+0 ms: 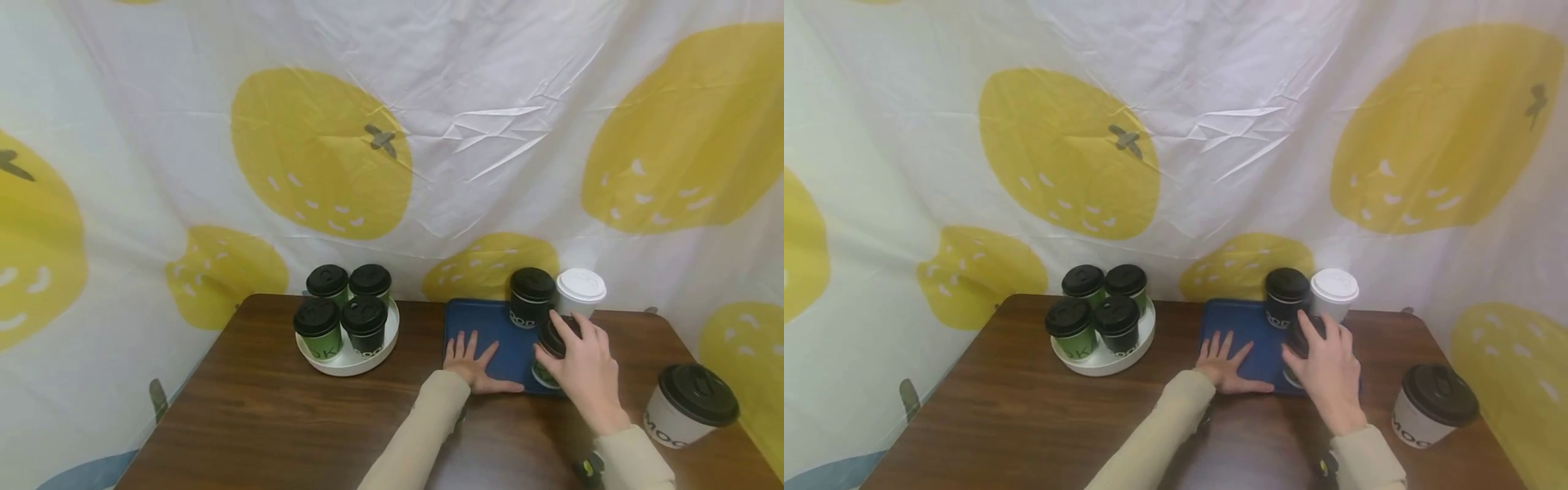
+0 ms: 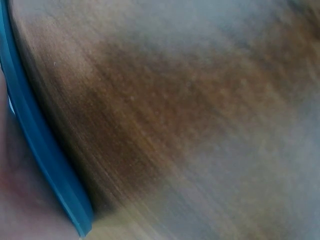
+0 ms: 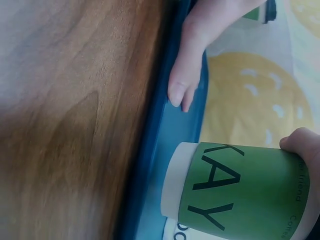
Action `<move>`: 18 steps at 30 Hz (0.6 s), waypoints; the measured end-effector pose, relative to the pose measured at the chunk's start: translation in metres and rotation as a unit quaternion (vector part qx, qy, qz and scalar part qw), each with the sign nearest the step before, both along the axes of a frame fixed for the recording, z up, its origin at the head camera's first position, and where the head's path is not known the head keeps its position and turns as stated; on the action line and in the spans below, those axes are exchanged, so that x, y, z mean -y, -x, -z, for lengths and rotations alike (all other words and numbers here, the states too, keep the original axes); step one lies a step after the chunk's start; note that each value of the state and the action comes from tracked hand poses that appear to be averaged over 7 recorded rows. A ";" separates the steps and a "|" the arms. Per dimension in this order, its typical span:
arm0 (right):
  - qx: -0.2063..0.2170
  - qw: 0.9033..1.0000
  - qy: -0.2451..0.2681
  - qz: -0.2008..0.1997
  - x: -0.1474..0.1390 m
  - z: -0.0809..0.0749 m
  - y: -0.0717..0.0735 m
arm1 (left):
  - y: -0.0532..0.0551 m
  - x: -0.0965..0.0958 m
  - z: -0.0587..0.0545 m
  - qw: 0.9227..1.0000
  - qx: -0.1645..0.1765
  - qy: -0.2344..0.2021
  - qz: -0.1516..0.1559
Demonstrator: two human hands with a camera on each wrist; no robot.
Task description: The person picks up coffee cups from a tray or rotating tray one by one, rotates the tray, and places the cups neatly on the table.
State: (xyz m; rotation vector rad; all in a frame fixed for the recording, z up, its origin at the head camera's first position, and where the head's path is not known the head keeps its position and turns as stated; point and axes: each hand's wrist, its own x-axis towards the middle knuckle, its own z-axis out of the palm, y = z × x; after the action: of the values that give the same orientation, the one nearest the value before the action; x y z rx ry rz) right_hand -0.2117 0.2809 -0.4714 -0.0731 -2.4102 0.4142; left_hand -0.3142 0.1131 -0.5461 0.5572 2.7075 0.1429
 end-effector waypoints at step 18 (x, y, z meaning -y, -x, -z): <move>-0.012 1.000 0.003 0.026 -0.019 -0.001 -0.049 | 0.006 -0.002 0.008 1.000 -0.003 -0.010 0.007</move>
State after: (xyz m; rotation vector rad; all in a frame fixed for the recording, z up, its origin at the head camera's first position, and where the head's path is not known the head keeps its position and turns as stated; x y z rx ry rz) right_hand -0.1626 0.3000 -0.4707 -0.1340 -2.3789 0.3967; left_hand -0.3199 0.1152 -0.5542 0.5829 2.7108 0.1650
